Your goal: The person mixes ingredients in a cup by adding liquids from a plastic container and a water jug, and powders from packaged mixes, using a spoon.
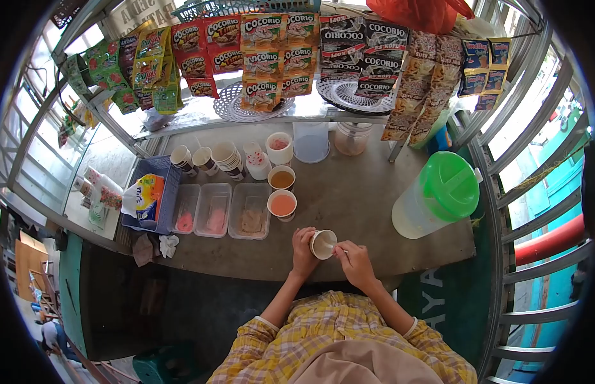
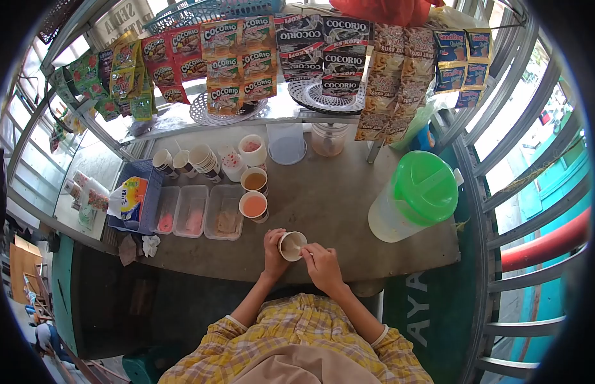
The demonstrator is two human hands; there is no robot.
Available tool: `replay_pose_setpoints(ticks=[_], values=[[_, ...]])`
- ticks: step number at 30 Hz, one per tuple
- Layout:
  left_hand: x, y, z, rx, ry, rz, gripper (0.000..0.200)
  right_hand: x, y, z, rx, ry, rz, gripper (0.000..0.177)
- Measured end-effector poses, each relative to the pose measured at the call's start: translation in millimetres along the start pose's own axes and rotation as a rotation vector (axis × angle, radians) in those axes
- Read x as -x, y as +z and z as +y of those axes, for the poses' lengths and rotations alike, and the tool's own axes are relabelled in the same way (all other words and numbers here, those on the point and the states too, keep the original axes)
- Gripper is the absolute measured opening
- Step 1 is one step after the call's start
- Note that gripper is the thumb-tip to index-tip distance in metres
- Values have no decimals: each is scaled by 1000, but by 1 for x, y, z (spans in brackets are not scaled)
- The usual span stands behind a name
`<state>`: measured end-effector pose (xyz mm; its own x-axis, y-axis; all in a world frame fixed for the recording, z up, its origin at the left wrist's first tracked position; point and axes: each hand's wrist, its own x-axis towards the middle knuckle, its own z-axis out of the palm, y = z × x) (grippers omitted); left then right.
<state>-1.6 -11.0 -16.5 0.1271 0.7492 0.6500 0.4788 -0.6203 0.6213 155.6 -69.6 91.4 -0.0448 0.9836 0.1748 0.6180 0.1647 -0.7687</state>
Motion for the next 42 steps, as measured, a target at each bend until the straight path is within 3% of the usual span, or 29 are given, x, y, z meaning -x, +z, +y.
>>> replay_pose_setpoints(ticks=[4,7,10,13,16,19,22,25,31,34,37,40,42], values=[[1,2,-2,13,0,-9,74,-1,-3,3,48,-8,-65,18],[0,-1,0,0,16,-26,76,-3,-1,9,-93,30,-77,19],[-1,1,0,-34,40,-20,77,-3,-3,3,107,-32,-53,19],[0,1,0,-37,43,-4,77,-5,-8,1,-32,20,-105,18],[0,1,1,-60,45,-22,78,-5,-4,1,98,-54,18,17],[-2,-1,5,-32,38,-6,79,-7,-3,12,-77,33,-119,17],[-5,-1,7,-7,49,2,82,-9,-6,2,39,-23,19,18],[-4,3,4,-29,73,7,84,-10,-9,10,18,-32,-91,18],[-4,0,3,-35,102,-68,85,-9,-11,10,71,-45,-62,18],[-3,2,1,-2,91,-38,84,-10,-14,12,-89,12,-153,17],[3,5,-6,36,53,-47,82,-12,-18,4,89,-98,-62,17],[2,5,-4,103,-26,-28,83,-14,-29,-5,84,-126,-210,14],[2,4,-1,206,-100,6,83,-18,-36,-12,121,-204,-183,13]])
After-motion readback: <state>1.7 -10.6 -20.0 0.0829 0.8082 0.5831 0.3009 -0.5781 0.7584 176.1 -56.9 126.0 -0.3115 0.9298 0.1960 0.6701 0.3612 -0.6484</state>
